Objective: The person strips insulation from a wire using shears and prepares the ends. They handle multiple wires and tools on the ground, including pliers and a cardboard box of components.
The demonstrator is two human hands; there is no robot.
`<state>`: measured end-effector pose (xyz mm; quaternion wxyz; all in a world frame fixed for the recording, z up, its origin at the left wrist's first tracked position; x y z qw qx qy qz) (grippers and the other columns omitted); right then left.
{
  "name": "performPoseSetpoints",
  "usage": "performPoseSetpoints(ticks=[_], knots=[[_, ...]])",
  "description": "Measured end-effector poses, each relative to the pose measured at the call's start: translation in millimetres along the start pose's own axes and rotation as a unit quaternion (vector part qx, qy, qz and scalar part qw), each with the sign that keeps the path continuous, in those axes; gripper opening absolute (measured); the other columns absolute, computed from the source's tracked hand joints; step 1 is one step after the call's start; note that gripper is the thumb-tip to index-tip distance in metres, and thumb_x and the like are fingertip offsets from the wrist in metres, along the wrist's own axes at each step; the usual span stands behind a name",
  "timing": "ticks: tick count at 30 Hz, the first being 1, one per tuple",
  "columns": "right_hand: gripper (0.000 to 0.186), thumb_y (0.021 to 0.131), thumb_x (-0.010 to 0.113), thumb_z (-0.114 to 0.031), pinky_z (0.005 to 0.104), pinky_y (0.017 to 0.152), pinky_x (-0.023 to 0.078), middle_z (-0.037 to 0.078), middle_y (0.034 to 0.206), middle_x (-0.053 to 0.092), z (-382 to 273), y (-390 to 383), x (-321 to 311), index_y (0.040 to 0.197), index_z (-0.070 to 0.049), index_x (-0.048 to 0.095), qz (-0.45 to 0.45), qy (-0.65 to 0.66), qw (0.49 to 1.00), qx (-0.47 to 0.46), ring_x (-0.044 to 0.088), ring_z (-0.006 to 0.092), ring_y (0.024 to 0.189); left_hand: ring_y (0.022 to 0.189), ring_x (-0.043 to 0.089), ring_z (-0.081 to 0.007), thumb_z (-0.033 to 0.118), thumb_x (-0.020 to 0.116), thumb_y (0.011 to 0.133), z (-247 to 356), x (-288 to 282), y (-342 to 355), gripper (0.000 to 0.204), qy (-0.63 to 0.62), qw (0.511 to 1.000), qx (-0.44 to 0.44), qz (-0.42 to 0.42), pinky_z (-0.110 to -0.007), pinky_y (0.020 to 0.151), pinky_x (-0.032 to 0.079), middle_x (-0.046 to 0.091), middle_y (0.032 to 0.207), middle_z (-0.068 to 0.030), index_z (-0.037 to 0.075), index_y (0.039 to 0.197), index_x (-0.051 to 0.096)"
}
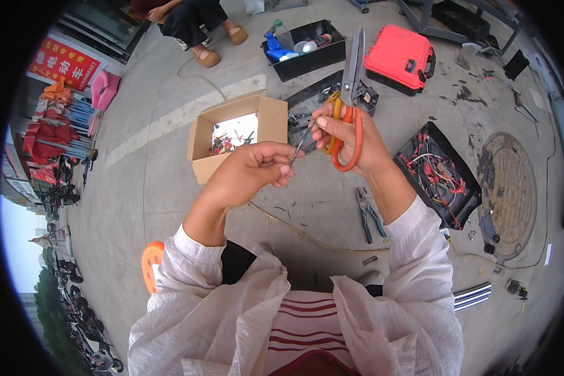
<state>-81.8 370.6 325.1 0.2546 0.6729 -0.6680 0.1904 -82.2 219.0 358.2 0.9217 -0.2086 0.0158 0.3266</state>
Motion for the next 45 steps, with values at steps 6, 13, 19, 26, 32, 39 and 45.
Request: performPoseSetpoints(ticks=[6,13,19,26,32,39,45], knots=[[0.016,0.087,0.064,-0.011,0.0213,0.058,0.048,0.006,0.084,0.062,7.2,-1.5,2.1,0.099,0.0,0.061,-0.01,-0.034,0.999,0.032,0.058,0.0093,0.068,0.081,0.063,-0.0119,0.01,0.052,0.095,-2.9,7.3,3.3,0.024,-0.003,0.999,-0.033,-0.041,-0.025,0.075,0.051,0.067,0.09,-0.0063,0.002,0.117,0.058],[0.049,0.08,0.073,-0.034,0.0256,0.063,0.045,0.006,0.084,0.057,-12.0,-6.2,6.5,0.106,0.003,0.054,0.043,-0.377,0.922,-0.076,0.054,0.0152,0.07,0.086,0.062,-0.0134,0.009,0.049,0.095,-4.8,-11.3,7.3,0.015,-0.047,0.996,0.014,0.068,-0.027,0.078,0.049,0.066,0.094,-0.0072,0.002,0.106,0.057],[0.078,0.062,0.08,-0.052,0.0418,0.082,0.047,0.023,0.095,0.06,-30.2,-22.6,32.1,0.102,0.009,0.054,0.052,-0.644,0.745,-0.165,0.059,0.0372,0.092,0.09,0.06,-0.0138,0.005,0.045,0.094,1.7,-27.8,8.9,0.02,-0.101,0.982,0.081,0.14,-0.026,0.081,0.047,0.065,0.095,-0.0096,-0.001,0.113,0.051],[0.076,0.06,0.081,-0.048,0.0414,0.08,0.047,0.022,0.096,0.058,-24.7,-25.4,42.2,0.103,0.007,0.053,0.042,-0.684,0.713,-0.15,0.057,0.0377,0.093,0.091,0.061,-0.0153,0.002,0.05,0.092,3.5,-30.6,7.3,0.02,-0.038,0.979,0.111,0.168,-0.027,0.083,0.047,0.066,0.099,-0.0111,-0.004,0.11,0.055],[0.074,0.059,0.079,-0.054,0.0389,0.073,0.049,0.021,0.082,0.06,-28.3,-33.6,49.3,0.091,0.01,0.057,0.064,-0.675,0.701,-0.221,0.061,0.0331,0.079,0.074,0.055,-0.0103,0.003,0.051,0.09,4.1,-30.9,3.3,0.018,-0.058,0.974,0.11,0.189,-0.024,0.066,0.045,0.065,0.089,-0.0072,-0.003,0.104,0.06],[0.075,0.061,0.081,-0.05,0.0422,0.079,0.047,0.024,0.092,0.058,-23.3,-28.3,45.4,0.099,0.008,0.052,0.052,-0.676,0.721,-0.143,0.057,0.0387,0.09,0.06,0.033,-0.004,0.008,0.047,0.093,10.5,-21.0,-2.3,0.014,-0.051,0.974,0.086,0.203,-0.02,0.049,0.027,0.05,0.076,0.0001,0.0,0.1,0.056],[0.071,0.065,0.077,-0.055,0.0406,0.073,0.049,0.021,0.078,0.061,-34.4,-35.7,54.7,0.088,0.009,0.056,0.061,-0.661,0.718,-0.21,0.062,0.0337,0.078,0.057,0.034,-0.0031,0.027,0.041,0.1,21.8,-13.7,-7.8,0.029,0.135,0.968,0.146,0.154,-0.019,0.047,0.027,0.045,0.071,0.0028,0.0,0.099,0.054]])
Point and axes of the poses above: each hand's wrist, its own y-axis towards the middle knuckle, its own x-axis out of the palm, z = x × y, the point moved 9 cm from there along y, towards the middle knuckle
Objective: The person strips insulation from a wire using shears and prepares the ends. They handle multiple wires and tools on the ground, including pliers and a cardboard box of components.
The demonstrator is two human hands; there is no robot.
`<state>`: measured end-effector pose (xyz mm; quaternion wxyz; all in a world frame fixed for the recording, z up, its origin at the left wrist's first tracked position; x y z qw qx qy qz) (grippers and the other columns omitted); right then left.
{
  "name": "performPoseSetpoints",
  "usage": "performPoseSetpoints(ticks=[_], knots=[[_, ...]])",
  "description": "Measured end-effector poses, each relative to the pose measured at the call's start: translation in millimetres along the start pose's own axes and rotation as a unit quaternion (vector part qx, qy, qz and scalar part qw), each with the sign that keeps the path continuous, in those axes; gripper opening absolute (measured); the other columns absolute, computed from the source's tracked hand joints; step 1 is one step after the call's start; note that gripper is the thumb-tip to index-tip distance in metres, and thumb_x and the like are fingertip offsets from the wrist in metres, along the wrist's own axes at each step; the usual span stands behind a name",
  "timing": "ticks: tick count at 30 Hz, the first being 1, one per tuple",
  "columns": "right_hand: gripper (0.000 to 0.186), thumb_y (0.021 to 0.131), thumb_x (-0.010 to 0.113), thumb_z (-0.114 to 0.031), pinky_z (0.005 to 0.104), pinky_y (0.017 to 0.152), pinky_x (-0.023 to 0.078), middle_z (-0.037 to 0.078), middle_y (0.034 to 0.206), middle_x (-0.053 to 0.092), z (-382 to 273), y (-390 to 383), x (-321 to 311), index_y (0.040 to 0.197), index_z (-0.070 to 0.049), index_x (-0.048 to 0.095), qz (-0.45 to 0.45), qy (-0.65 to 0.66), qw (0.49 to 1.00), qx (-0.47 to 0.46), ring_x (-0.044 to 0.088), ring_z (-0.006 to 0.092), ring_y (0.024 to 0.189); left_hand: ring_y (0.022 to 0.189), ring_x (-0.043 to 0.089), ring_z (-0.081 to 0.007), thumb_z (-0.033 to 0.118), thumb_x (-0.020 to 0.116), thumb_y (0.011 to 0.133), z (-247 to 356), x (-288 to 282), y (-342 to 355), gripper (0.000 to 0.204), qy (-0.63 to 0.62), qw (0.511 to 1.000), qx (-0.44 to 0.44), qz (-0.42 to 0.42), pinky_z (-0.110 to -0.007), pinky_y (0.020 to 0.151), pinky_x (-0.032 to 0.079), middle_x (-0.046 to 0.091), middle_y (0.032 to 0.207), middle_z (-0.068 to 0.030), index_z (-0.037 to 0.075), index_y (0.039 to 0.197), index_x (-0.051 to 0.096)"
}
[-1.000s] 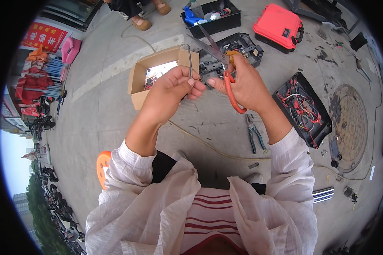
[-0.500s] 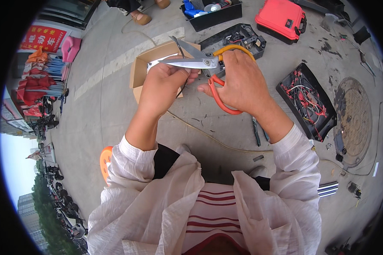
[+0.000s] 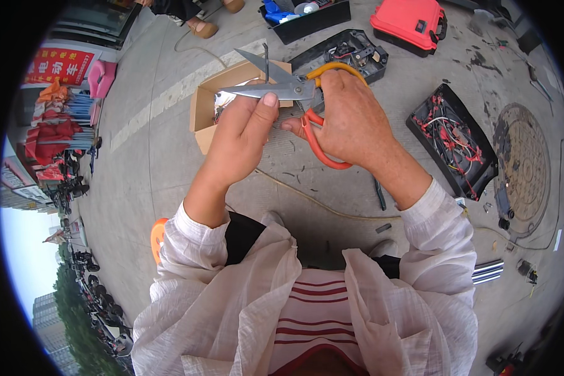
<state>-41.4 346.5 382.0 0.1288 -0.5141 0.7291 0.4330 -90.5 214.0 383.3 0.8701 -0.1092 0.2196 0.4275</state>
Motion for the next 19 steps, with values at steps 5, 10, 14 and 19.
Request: performPoseSetpoints(ticks=[5,10,14,19], knots=[[0.071,0.068,0.075,-0.055,0.0408,0.072,0.049,0.02,0.078,0.06,-3.5,-3.6,-1.6,0.088,0.009,0.055,0.003,-0.017,1.0,-0.004,0.061,0.0335,0.077,0.062,0.046,-0.0126,0.026,0.043,0.1,19.2,-3.8,-2.8,0.035,0.059,0.996,0.051,0.041,-0.027,0.056,0.038,0.051,0.071,-0.0042,-0.003,0.095,0.061],[0.072,0.067,0.075,-0.056,0.0427,0.076,0.044,0.021,0.084,0.054,-4.3,-4.2,-2.1,0.091,0.007,0.049,-0.017,0.0,1.0,0.022,0.054,0.0379,0.083,0.063,0.048,-0.0115,0.025,0.045,0.099,25.7,-3.8,-4.7,0.033,0.045,0.995,0.065,0.058,-0.026,0.057,0.039,0.054,0.072,-0.0032,-0.003,0.097,0.062],[0.075,0.067,0.072,-0.061,0.0397,0.069,0.048,0.019,0.076,0.058,-8.4,-2.9,-5.7,0.087,0.009,0.055,-0.01,-0.039,0.999,0.007,0.06,0.0312,0.076,0.065,0.049,-0.0095,0.027,0.049,0.098,25.1,-6.3,-8.7,0.032,0.023,0.995,0.062,0.078,-0.024,0.058,0.04,0.058,0.074,-0.0027,-0.002,0.099,0.063],[0.075,0.069,0.071,-0.061,0.0394,0.069,0.048,0.02,0.077,0.058,-11.8,-3.7,-8.9,0.089,0.009,0.054,0.0,-0.031,1.0,-0.003,0.061,0.0306,0.076,0.069,0.052,-0.009,0.029,0.051,0.097,24.2,-7.3,-9.9,0.033,-0.007,0.996,0.053,0.074,-0.023,0.06,0.042,0.062,0.077,-0.0037,-0.001,0.104,0.064]])
Point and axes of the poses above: each hand's wrist, its own y-axis towards the middle knuckle, its own x-axis out of the palm, z = x × y, the point moved 9 cm from there along y, towards the middle knuckle
